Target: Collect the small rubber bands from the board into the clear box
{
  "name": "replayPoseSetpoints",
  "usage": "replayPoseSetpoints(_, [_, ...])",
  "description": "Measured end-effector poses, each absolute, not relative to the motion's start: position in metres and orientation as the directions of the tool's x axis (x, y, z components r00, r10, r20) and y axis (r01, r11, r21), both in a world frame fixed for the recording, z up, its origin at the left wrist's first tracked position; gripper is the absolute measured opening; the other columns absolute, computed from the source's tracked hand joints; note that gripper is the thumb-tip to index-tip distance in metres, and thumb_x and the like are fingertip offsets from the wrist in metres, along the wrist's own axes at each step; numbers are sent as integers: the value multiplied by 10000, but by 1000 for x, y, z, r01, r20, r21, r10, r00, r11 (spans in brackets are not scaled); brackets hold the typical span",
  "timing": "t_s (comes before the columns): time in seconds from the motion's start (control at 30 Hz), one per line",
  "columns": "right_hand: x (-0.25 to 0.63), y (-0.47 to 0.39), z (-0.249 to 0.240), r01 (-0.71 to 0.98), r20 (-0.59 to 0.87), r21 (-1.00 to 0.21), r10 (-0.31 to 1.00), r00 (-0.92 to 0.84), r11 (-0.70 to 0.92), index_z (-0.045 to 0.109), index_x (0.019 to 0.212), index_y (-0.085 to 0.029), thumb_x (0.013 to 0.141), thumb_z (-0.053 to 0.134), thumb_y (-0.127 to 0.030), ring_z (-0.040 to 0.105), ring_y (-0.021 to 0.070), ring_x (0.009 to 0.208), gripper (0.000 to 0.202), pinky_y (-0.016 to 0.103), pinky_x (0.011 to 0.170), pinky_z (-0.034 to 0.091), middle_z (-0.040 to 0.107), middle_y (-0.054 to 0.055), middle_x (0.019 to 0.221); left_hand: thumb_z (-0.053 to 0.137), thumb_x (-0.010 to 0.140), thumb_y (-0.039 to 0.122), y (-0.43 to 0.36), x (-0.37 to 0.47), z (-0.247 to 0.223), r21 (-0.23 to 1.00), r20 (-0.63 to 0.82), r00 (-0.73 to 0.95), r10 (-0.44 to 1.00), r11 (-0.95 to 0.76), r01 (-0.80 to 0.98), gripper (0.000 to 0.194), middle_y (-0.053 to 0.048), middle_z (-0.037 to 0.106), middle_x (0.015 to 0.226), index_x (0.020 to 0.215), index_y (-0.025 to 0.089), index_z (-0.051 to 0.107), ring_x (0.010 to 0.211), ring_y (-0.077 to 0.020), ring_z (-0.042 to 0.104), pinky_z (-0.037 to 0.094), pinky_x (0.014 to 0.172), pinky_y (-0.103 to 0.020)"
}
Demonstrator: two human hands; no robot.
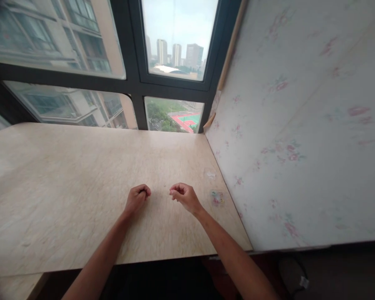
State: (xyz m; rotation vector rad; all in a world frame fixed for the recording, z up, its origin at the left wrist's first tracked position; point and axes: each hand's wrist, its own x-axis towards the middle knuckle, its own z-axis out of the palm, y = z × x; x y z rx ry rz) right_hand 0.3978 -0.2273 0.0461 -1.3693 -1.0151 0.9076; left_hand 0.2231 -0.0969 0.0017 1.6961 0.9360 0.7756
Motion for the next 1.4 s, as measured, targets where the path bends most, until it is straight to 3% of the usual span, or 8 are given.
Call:
replayPoseSetpoints(0.17, [411, -263, 43, 75, 11, -997, 936, 351, -17, 653, 815, -167, 765, 652, -386, 593, 105, 610, 225, 212, 524, 423, 677, 31, 772, 373, 564, 174, -97, 223, 4, 948, 74, 481, 874, -212, 239, 180, 31, 463, 473, 569, 171, 553, 471, -114, 429, 291, 456, -204])
replayPoseSetpoints(0.33, [438, -306, 39, 134, 39, -991, 869, 493, -32, 635, 830, -184, 787, 630, -410, 587, 118, 610, 231, 231, 543, 436, 677, 31, 783, 378, 572, 183, -96, 222, 4, 941, 79, 475, 876, -223, 255, 184, 29, 479, 484, 585, 172, 562, 481, -118, 434, 300, 465, -210])
replayPoseSetpoints(0.57, [470, -350, 39, 337, 174, -932, 654, 737, -132, 635, 856, -188, 810, 579, -430, 600, 157, 677, 253, 269, 638, 477, 672, 37, 792, 392, 590, 192, -95, 223, 5, 934, 61, 471, 880, -217, 285, 175, 26, 491, 497, 593, 176, 566, 496, -125, 448, 317, 472, -217])
replayPoseSetpoints(0.8, [472, -353, 41, 411, 236, -846, 452, 860, -340, 638, 903, -166, 828, 481, -491, 589, 174, 579, 368, 282, 576, 458, 677, 53, 740, 395, 585, 187, -98, 223, 9, 928, 61, 457, 888, -219, 300, 179, 19, 511, 511, 605, 179, 572, 508, -133, 465, 327, 471, -224])
replayPoseSetpoints(1.0, [480, -352, 32, 527, 302, -693, 465, 832, -493, 649, 966, -137, 856, 390, -399, 620, 229, 759, 384, 335, 702, 463, 694, 117, 869, 399, 585, 192, -98, 223, 8, 931, 51, 458, 887, -208, 300, 179, 18, 512, 512, 609, 180, 576, 513, -136, 472, 333, 471, -225])
replayPoseSetpoints(1.13, [482, -351, 27, 596, 346, -624, 506, 790, -505, 666, 986, -131, 836, 390, -322, 609, 234, 837, 368, 361, 787, 452, 691, 133, 972, 401, 584, 196, -96, 223, 5, 935, 56, 456, 888, -207, 288, 177, 16, 521, 521, 609, 180, 576, 526, -137, 479, 345, 486, -225])
replayPoseSetpoints(1.3, [480, -357, 28, 528, 280, -661, 478, 833, -533, 660, 1086, -111, 810, 433, -336, 619, 226, 772, 422, 335, 706, 467, 701, 130, 960, 400, 586, 199, -96, 223, 6, 935, 55, 461, 886, -208, 289, 180, 17, 522, 517, 609, 182, 578, 523, -137, 479, 346, 492, -228])
replayPoseSetpoints(1.4, [481, -361, 26, 463, 212, -704, 463, 861, -538, 660, 1102, -122, 789, 467, -355, 620, 215, 701, 436, 304, 616, 462, 713, 99, 852, 409, 595, 202, -97, 223, 8, 928, 48, 463, 885, -211, 306, 171, 18, 518, 511, 610, 181, 578, 512, -134, 469, 327, 478, -225])
